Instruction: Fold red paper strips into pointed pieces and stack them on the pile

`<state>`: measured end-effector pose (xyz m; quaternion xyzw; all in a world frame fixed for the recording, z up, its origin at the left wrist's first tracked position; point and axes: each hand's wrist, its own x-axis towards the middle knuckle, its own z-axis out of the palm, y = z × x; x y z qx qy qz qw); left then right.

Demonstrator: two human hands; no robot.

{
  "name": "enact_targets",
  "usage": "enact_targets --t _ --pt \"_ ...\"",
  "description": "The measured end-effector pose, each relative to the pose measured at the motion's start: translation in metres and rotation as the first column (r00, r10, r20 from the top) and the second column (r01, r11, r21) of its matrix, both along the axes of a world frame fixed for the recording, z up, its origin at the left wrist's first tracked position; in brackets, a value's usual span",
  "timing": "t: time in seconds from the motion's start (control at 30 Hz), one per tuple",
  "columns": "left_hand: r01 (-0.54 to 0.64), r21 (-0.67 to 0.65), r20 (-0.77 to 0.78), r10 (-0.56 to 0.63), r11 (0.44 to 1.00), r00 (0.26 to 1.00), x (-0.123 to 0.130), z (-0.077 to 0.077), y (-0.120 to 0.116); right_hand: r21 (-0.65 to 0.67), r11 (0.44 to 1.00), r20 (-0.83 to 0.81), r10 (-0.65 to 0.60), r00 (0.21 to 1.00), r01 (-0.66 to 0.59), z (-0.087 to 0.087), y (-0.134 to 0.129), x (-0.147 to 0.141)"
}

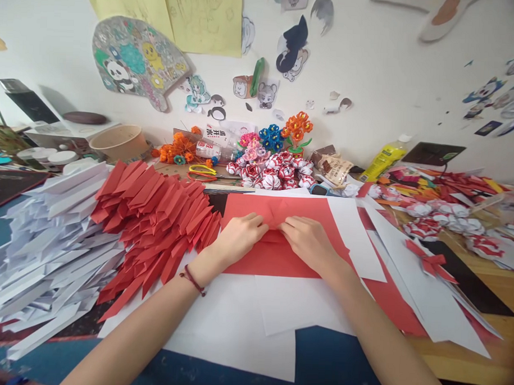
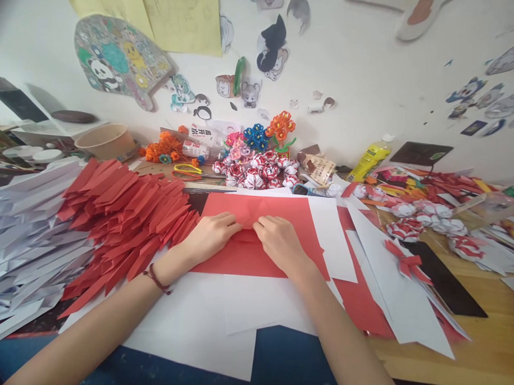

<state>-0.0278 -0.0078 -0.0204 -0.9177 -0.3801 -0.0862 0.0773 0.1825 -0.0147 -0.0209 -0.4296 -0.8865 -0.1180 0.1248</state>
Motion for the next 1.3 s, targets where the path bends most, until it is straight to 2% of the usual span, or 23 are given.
enact_targets --t 0.3,0.63,0.97,1.17,1.3 --pt "0.081 0.053 -0.087 -0.076 0.995 0.993 -0.001 0.001 0.0 0.164 0.984 0.144 0.048 0.988 -0.072 -0.003 -0.007 -0.005" --pt "0.079 0.055 -0.105 -0.073 0.995 0.992 0.002 0.001 -0.002 0.204 0.979 0.239 -0.045 0.97 -0.005 -0.006 -0.017 -0.015" --pt "0.18 0.092 -0.166 -0.163 0.979 0.973 0.002 -0.005 0.0 0.201 0.979 0.186 -0.072 0.98 0.034 -0.008 -0.021 -0.015" --pt "0.174 0.178 -0.205 -0.137 0.969 0.969 0.002 -0.007 -0.003 0.199 0.98 0.165 -0.058 0.985 0.024 -0.008 -0.02 -0.015" --pt "0.184 0.187 -0.208 -0.144 0.965 0.967 0.002 -0.008 -0.003 0.194 0.981 0.166 -0.051 0.985 0.018 -0.008 -0.02 -0.013"
